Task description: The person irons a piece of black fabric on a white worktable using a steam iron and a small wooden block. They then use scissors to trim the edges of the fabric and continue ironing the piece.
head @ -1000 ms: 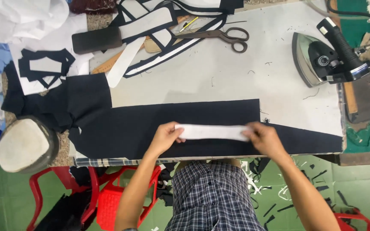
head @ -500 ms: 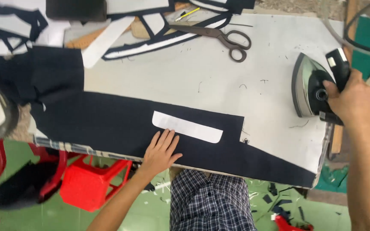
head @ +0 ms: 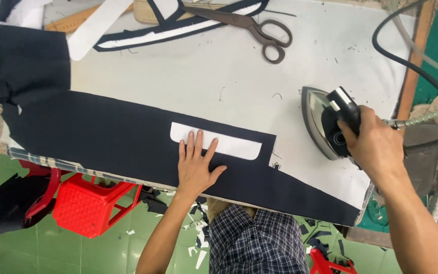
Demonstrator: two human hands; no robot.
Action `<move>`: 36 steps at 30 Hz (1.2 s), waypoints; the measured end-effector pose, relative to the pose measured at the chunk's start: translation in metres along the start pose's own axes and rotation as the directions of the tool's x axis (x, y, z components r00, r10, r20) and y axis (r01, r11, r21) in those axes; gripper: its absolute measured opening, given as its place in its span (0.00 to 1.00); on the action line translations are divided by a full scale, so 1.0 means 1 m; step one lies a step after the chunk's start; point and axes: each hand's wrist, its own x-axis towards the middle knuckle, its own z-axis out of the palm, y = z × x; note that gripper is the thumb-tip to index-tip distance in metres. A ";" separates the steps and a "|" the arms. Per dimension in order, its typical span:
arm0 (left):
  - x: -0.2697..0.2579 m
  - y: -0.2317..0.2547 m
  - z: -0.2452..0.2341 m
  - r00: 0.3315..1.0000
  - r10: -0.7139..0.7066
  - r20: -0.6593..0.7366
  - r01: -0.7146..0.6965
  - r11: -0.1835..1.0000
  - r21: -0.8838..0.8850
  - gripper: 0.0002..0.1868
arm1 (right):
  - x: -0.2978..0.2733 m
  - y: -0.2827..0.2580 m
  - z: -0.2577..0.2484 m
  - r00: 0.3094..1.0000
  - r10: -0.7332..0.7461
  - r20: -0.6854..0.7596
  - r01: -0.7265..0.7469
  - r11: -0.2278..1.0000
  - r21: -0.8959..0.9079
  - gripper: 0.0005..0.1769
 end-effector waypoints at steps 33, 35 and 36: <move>-0.002 -0.008 0.000 0.997 -0.065 -0.030 0.065 0.998 0.009 0.40 | -0.079 0.028 0.033 0.786 -0.479 -0.390 0.305 0.850 -0.430 0.45; -0.002 -0.008 0.001 0.998 -0.064 -0.022 0.064 0.998 0.016 0.41 | -0.080 0.026 0.031 0.787 -0.475 -0.394 0.297 0.851 -0.433 0.44; -0.003 -0.008 0.001 0.997 -0.069 -0.016 0.070 0.997 0.025 0.41 | -0.080 0.025 0.030 0.784 -0.477 -0.398 0.294 0.849 -0.438 0.44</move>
